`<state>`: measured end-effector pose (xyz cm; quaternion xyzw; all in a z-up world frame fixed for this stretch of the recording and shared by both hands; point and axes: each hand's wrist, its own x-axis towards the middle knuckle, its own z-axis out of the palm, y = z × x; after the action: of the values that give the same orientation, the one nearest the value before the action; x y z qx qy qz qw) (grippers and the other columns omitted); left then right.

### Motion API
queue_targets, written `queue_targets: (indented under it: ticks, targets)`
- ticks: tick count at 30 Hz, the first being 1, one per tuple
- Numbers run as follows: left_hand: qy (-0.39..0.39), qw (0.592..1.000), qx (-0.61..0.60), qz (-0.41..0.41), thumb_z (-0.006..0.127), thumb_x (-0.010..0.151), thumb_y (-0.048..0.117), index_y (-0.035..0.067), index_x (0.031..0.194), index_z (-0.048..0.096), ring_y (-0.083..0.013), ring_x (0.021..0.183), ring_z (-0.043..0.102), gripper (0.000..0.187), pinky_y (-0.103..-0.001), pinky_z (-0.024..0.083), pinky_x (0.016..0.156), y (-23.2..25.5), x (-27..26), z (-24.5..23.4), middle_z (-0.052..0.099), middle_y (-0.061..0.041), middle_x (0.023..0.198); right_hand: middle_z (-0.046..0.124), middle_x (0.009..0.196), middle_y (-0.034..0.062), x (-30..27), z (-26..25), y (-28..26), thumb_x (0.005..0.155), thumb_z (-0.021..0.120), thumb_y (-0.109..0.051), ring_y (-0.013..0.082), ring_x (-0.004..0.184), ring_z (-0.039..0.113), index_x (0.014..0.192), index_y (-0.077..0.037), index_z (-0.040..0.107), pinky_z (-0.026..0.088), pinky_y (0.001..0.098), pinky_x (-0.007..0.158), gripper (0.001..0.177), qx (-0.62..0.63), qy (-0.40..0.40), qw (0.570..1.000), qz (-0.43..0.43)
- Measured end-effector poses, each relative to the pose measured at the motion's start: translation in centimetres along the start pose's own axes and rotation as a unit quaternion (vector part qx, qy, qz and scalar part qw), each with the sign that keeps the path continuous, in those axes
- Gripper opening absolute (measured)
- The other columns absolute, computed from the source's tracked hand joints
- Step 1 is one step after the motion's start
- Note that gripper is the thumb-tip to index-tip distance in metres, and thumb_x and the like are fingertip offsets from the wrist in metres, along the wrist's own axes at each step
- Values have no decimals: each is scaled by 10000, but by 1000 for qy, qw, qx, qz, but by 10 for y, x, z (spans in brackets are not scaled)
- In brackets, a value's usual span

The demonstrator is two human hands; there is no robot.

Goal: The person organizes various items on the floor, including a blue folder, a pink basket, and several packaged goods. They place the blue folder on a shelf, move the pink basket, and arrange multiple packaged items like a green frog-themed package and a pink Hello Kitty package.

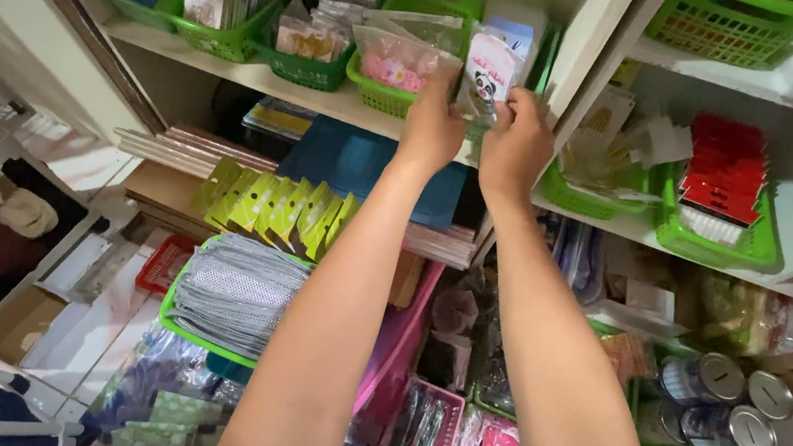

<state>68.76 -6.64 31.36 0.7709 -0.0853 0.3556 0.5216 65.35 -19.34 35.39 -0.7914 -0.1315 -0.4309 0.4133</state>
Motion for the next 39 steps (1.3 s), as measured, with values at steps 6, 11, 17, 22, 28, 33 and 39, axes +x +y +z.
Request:
queue_targets:
  ticks: [6,11,17,22,28,33,39]
  targets:
    - [-38,998,42,-26,569,810,-10,63,1394,479,-506,1167,591,595,-541,494,939,4,-1,0,665,-280,1225,672,1086,182,3,3,-3,933,668,-5,421,993,648,1144,-48,632,509,511,789,219,-75,-47,996,24]
    - [-78,986,133,-60,667,837,160,45,1274,538,-500,1147,602,469,-571,455,960,9,-2,3,686,-269,1192,648,1121,247,3,9,-7,961,601,-67,455,1032,629,1271,12,545,504,547,816,325,-127,-111,982,90]
    - [-134,971,193,-51,617,835,146,-7,1307,531,-496,1163,606,504,-553,476,981,-11,-10,2,636,-294,1271,640,1155,284,-10,15,16,981,521,-55,470,1089,627,1245,50,556,528,534,871,285,-185,-197,962,48]
    - [-96,977,189,8,593,830,106,-75,1407,470,-518,1157,596,617,-540,507,953,52,-35,-7,558,-362,1340,610,1170,330,-21,-41,-3,825,597,27,516,1090,576,1310,83,538,495,550,848,493,-112,-200,973,-13]
    - [-71,979,182,-61,681,952,269,33,1136,650,-438,908,700,301,-521,551,774,108,-102,31,718,-234,1058,769,1052,134,-67,-82,102,1032,683,-171,278,889,780,1229,-49,684,599,403,761,231,60,-10,988,143]
    - [-125,929,-137,-319,608,1003,272,31,1109,689,-205,717,685,275,-357,526,608,45,-126,122,712,-83,860,606,955,78,-40,-115,129,966,712,-186,224,810,650,1180,-87,412,637,384,700,381,292,134,700,637]
    - [-119,841,-311,-426,503,992,156,121,1296,570,-131,752,586,314,-321,493,565,57,-113,152,610,-13,943,584,1012,129,-62,-61,250,921,617,-119,323,795,650,1106,-45,565,604,445,676,206,465,106,644,598]
